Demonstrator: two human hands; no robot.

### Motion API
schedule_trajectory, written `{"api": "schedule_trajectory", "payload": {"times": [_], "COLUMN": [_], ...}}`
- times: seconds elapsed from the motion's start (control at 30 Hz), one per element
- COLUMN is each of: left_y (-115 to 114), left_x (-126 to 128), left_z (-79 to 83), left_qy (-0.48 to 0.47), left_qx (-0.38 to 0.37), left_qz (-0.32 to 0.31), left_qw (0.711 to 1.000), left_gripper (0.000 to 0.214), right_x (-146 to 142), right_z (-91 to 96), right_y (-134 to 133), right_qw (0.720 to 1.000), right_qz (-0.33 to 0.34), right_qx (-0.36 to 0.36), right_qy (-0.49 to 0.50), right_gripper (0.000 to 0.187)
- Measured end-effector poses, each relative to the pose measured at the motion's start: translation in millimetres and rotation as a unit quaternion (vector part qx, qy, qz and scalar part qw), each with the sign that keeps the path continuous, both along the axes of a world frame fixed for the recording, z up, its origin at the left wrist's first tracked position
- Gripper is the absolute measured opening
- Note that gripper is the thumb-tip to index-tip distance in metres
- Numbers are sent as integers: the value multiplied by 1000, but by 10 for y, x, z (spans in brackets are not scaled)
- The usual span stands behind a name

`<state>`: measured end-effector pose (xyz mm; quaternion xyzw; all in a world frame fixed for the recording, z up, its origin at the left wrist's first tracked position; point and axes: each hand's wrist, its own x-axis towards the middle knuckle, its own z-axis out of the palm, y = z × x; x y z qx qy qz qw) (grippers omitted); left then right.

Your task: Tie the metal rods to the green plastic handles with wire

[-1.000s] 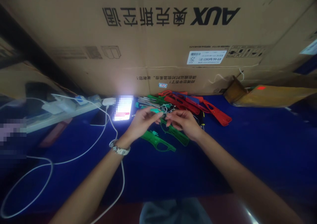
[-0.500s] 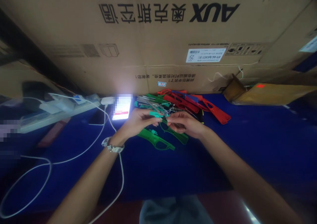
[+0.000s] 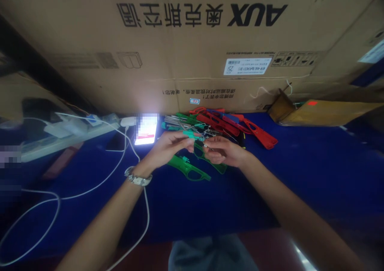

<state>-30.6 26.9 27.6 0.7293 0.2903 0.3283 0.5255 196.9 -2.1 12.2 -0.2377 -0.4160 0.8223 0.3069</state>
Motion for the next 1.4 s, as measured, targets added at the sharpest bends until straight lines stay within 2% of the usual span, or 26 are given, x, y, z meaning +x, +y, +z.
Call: {"api": "schedule_trajectory", "payload": {"times": [0.07,0.17,0.37,0.43,0.6,0.73,0.87,1.1,1.4], "left_y": [-11,-37,-86,-88,-74,-67,-63,-84,-97], "left_x": [23,60,110,115,138,148,127,159,158], "left_z": [-29,-43,45,45,-68,-82,-48,-92,8], "left_qy": [-21,-29,13,13,-79,-102,-91,-85,-38], "left_qx": [-29,-33,70,81,-31,-82,-86,-86,-61], "left_qz": [-7,-20,32,39,59,46,31,63,70], "left_qw": [999,999,997,996,995,990,992,991,995], "left_gripper": [27,33,44,43,27,25,26,27,26], "right_x": [-2,-16,-50,-50,-44,-30,-13,-25,-31], "right_z": [8,19,38,48,62,58,65,87,81], "right_y": [-8,-23,-40,-40,-33,-31,-33,-46,-38], "right_qw": [1000,1000,999,999,999,999,1000,999,998], "right_qz": [3,10,4,-2,1,-3,-11,-27,-46], "right_qx": [-3,-8,-18,-17,-5,10,20,18,6], "right_qy": [10,20,37,37,34,32,16,7,-37], "right_gripper": [26,25,30,31,32,32,31,34,32]}}
